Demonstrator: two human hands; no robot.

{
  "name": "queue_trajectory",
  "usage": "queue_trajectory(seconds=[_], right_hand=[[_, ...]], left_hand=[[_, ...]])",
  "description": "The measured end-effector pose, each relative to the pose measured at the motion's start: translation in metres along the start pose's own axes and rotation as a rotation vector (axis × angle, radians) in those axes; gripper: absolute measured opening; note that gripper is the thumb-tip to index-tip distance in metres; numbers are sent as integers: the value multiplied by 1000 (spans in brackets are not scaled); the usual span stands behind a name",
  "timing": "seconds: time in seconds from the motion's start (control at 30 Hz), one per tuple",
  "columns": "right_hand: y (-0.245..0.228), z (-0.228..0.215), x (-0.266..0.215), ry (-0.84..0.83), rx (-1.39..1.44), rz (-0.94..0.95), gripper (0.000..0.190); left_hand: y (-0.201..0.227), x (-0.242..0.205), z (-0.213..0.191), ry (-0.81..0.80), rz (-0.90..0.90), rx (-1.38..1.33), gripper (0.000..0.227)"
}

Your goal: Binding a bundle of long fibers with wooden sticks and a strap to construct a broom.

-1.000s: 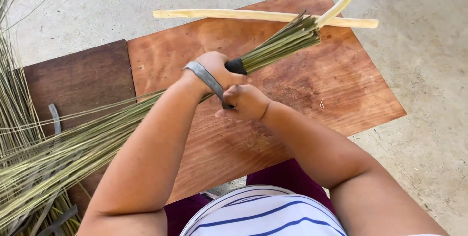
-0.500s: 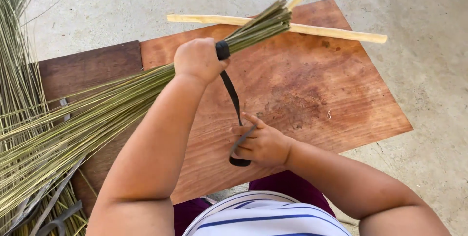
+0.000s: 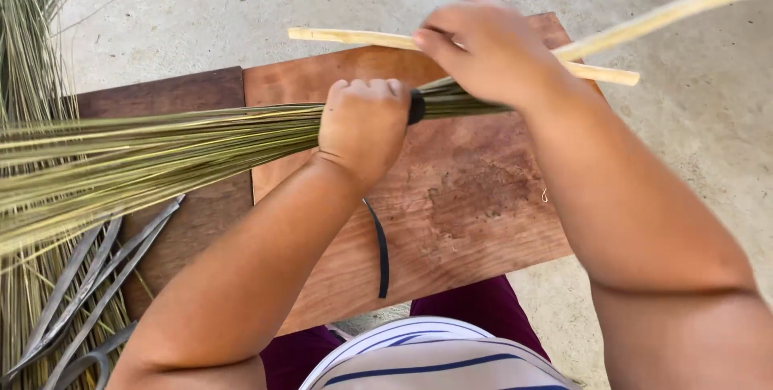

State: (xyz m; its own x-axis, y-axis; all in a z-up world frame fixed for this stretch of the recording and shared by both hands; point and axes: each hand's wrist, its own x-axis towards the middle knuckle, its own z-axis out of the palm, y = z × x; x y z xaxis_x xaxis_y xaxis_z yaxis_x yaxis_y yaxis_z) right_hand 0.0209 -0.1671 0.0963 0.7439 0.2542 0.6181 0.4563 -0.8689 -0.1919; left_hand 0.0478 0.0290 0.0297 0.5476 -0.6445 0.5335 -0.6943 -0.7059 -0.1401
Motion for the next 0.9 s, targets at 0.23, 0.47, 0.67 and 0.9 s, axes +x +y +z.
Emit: queue_trajectory(seconds=[0.23,0.47,0.67,0.9], right_hand=[[6,80,39,-1331,318,718,58],[0,111,18,-1274,938,796,53],[-14,102,27,-889,709,922,43],[6,101,44,-464,978,1140,30]], left_hand=[[30,-23,-15,42,205,62,8],[42,-35,-12,-36,243,-36,11],[46,-41,-2,35,225,41,22],[53,-50,-8,-18,189,29,18]])
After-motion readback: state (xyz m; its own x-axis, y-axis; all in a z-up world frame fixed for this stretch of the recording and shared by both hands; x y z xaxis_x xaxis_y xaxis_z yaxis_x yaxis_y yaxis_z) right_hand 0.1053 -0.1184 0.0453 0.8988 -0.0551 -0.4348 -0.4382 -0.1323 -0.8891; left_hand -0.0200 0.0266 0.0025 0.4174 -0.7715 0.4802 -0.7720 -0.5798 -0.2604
